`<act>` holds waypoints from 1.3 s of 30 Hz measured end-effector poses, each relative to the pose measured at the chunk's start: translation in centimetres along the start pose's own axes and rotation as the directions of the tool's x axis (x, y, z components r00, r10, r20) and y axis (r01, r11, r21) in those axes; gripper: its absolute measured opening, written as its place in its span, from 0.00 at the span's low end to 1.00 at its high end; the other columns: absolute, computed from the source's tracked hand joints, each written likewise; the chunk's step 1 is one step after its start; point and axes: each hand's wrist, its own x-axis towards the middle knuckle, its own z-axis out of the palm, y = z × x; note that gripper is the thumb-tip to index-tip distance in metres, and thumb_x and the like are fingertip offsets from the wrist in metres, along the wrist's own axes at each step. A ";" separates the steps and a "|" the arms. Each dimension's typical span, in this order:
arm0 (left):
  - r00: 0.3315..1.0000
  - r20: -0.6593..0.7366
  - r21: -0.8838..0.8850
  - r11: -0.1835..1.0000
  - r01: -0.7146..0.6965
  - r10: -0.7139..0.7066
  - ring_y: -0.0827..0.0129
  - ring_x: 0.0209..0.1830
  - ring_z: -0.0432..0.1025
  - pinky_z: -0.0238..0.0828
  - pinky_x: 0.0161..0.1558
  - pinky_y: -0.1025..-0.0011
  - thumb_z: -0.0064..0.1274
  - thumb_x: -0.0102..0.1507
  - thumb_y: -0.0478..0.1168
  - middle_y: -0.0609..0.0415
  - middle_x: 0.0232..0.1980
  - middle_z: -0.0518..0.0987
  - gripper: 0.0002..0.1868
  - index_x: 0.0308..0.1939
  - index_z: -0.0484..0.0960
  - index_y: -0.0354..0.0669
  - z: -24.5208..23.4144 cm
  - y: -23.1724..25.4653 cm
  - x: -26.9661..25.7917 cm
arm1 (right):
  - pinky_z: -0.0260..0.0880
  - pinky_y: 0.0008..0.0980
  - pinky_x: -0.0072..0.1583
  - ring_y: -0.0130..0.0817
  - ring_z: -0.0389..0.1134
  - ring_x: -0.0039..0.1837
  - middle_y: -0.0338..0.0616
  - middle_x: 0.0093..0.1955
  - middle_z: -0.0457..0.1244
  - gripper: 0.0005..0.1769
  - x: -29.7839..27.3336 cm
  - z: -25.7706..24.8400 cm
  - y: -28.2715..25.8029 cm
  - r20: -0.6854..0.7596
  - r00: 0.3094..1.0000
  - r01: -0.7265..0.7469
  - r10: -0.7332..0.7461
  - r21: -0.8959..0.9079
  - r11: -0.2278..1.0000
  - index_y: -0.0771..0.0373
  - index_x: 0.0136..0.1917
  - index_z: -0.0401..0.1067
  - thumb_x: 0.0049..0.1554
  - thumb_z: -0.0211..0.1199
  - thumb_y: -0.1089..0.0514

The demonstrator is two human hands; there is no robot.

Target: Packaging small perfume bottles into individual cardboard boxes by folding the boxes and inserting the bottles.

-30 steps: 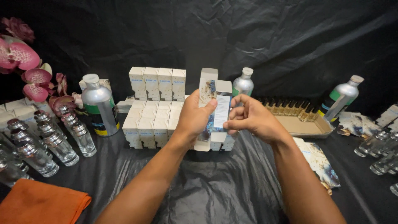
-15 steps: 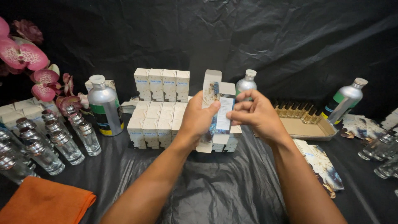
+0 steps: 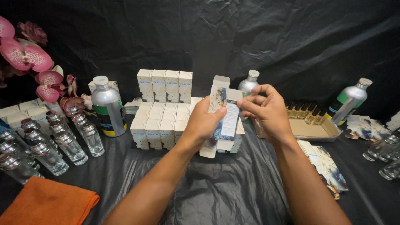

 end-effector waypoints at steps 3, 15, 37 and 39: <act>0.999 -0.033 0.053 0.999 -0.010 0.011 0.50 0.60 0.76 0.71 0.58 0.54 0.54 0.62 0.39 0.40 0.54 0.83 0.22 0.59 0.79 0.34 -0.2 0.1 -0.2 | 0.81 0.36 0.42 0.39 0.74 0.40 0.56 0.41 0.67 0.32 -0.2 0.0 0.3 0.051 0.998 -0.035 0.033 0.051 0.998 0.66 0.60 0.57 0.48 0.73 0.72; 0.999 -0.043 -0.040 0.999 -0.001 -0.001 0.49 0.61 0.75 0.69 0.58 0.51 0.51 0.65 0.37 0.36 0.56 0.81 0.22 0.62 0.76 0.32 -0.7 0.8 0.0 | 0.81 0.40 0.41 0.43 0.75 0.37 0.58 0.38 0.69 0.32 -1.0 0.4 -0.1 0.242 0.962 -0.113 0.128 -0.073 0.991 0.68 0.58 0.60 0.45 0.73 0.74; 0.974 -0.180 -0.101 0.983 -0.156 0.136 0.51 0.51 0.73 0.64 0.57 0.47 0.55 0.61 0.63 0.43 0.43 0.77 0.30 0.50 0.76 0.41 -6.1 2.4 1.2 | 0.80 0.32 0.41 0.34 0.74 0.39 0.53 0.40 0.67 0.34 -1.0 -0.7 -1.3 0.213 0.977 0.007 0.011 -0.083 0.997 0.66 0.62 0.59 0.46 0.73 0.74; 0.970 -0.098 0.256 0.947 -0.193 0.224 0.61 0.40 0.79 0.71 0.47 0.57 0.57 0.60 0.64 0.49 0.37 0.82 0.26 0.42 0.85 0.44 -7.0 3.3 1.1 | 0.77 0.27 0.41 0.30 0.72 0.38 0.54 0.39 0.69 0.34 -1.4 -0.8 -2.3 0.239 0.970 -0.014 0.054 -0.168 0.986 0.66 0.62 0.60 0.46 0.72 0.74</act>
